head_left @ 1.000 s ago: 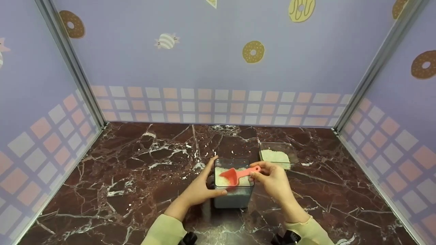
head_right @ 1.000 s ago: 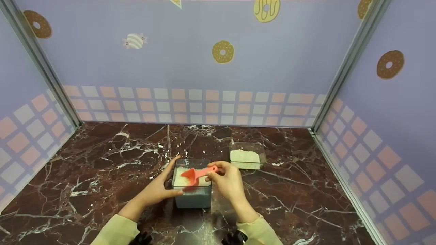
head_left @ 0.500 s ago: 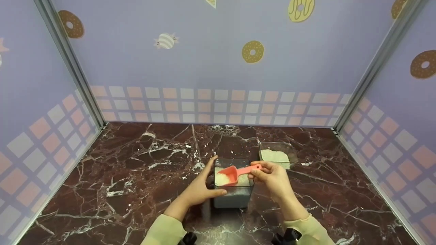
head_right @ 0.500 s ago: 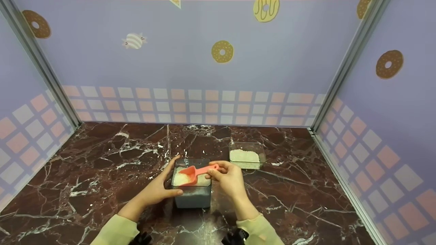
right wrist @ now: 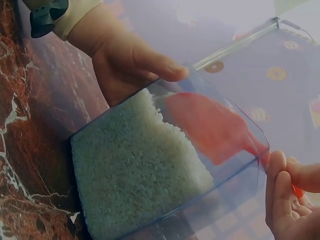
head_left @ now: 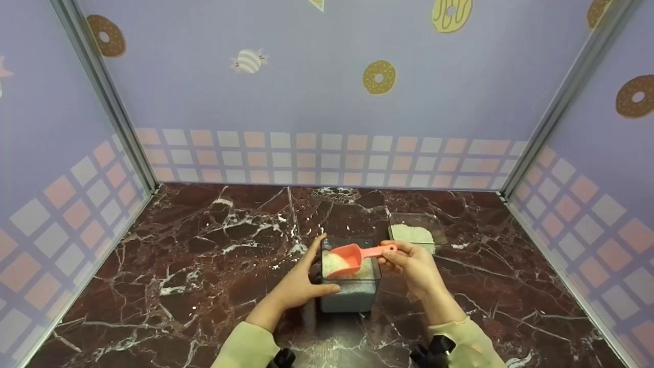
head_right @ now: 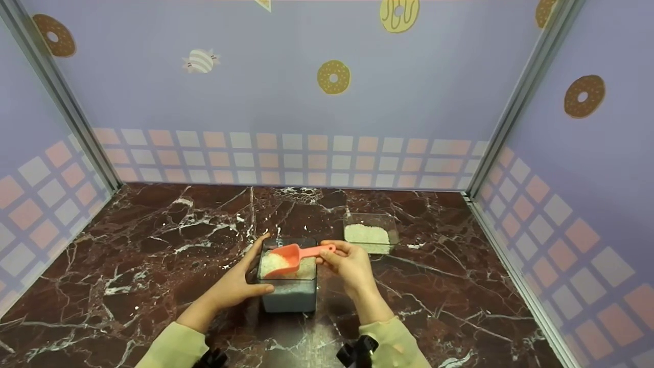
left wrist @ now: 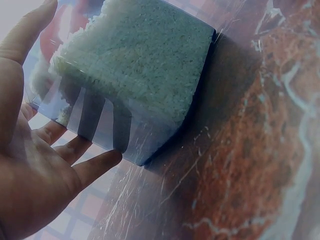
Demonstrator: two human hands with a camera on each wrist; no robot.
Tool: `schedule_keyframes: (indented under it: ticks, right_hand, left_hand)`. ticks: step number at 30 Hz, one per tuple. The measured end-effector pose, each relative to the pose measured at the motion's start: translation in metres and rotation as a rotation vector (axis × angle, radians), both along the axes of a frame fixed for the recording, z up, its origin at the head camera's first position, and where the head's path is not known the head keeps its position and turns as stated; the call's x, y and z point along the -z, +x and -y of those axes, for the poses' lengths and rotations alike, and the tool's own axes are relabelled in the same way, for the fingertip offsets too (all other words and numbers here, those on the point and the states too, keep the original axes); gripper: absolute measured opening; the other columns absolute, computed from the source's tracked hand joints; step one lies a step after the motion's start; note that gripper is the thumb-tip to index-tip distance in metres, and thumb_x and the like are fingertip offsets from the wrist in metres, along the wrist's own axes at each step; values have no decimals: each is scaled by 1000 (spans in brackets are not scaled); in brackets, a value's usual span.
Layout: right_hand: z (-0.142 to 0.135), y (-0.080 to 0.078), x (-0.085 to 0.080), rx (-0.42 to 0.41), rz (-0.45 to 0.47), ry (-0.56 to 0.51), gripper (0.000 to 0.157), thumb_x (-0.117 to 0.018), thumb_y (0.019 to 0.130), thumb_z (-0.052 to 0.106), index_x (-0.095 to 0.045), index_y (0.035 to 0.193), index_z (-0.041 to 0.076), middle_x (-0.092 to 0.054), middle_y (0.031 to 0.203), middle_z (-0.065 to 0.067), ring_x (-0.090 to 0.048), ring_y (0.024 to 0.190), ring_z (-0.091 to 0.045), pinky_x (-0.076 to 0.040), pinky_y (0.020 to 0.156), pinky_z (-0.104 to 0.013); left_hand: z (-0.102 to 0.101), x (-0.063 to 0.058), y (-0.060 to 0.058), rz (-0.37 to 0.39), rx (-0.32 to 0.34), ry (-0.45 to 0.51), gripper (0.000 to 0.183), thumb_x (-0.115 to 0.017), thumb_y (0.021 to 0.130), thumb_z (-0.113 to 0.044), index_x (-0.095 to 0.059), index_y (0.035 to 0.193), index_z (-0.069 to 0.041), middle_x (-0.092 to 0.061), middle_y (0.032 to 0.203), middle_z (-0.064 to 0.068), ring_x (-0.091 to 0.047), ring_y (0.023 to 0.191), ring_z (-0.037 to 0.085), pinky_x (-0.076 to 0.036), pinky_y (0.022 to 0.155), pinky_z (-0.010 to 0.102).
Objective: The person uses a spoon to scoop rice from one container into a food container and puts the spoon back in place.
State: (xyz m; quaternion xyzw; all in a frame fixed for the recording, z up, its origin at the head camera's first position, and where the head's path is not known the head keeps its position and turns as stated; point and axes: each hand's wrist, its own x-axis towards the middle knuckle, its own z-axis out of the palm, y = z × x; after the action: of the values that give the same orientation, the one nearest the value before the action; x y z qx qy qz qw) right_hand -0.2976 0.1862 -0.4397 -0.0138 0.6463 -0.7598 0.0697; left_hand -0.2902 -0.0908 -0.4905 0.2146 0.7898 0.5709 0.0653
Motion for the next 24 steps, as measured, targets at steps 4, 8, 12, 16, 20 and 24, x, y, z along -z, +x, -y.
schedule_keyframes:
  ticks: [4, 8, 12, 16, 20, 24]
  right_hand:
    - [-3, -3, 2, -13, 31, -52, 29, -57, 100, -5, -56, 127, -14, -72, 79, 4, -69, 69, -2, -61, 69, -18]
    - [-6, -5, 4, -23, 56, -99, 26, -56, 101, -4, -57, 126, -11, -71, 80, 4, -69, 70, -2, -59, 70, -16]
    - [-12, -8, 6, -47, 80, -134, 27, -53, 102, -3, -54, 128, -11, -70, 81, 5, -68, 70, -2, -57, 69, -14]
    - [-16, -12, 9, -79, 115, -185, 33, -52, 103, -2, -48, 135, -13, -71, 81, 4, -68, 71, -2, -58, 69, -14]
    - [-20, -15, 12, -129, 156, -285, 30, -49, 104, -3, -48, 132, -11, -72, 81, 0, -70, 70, -4, -59, 69, -13]
    - [-24, -16, 13, -180, 210, -401, 17, -48, 104, -3, -63, 113, 0, -72, 83, -4, -70, 71, -7, -59, 67, -13]
  left_hand:
    - [0, -1, 1, -6, 4, 3, 120, -89, 79, -39, -7, 167, -33, -25, 169, 21, -36, 151, 39, -25, 124, 65]
    - [0, -1, 1, -6, 7, 15, 121, -90, 78, -38, -8, 167, -32, -26, 168, 22, -37, 151, 40, -25, 124, 65]
    - [0, 0, 0, -6, 10, 22, 121, -89, 78, -37, -7, 167, -33, -27, 168, 21, -37, 151, 39, -26, 124, 64]
    - [0, 0, 0, -16, 5, 4, 120, -89, 79, -39, -8, 167, -33, -25, 169, 21, -35, 152, 38, -25, 124, 64]
    - [0, -1, 0, -13, 2, -4, 120, -89, 79, -40, -8, 166, -35, -25, 169, 19, -35, 153, 37, -26, 124, 64]
    - [0, -2, 1, -11, -3, -10, 120, -89, 79, -41, -8, 166, -34, -24, 169, 21, -34, 153, 38, -25, 124, 65]
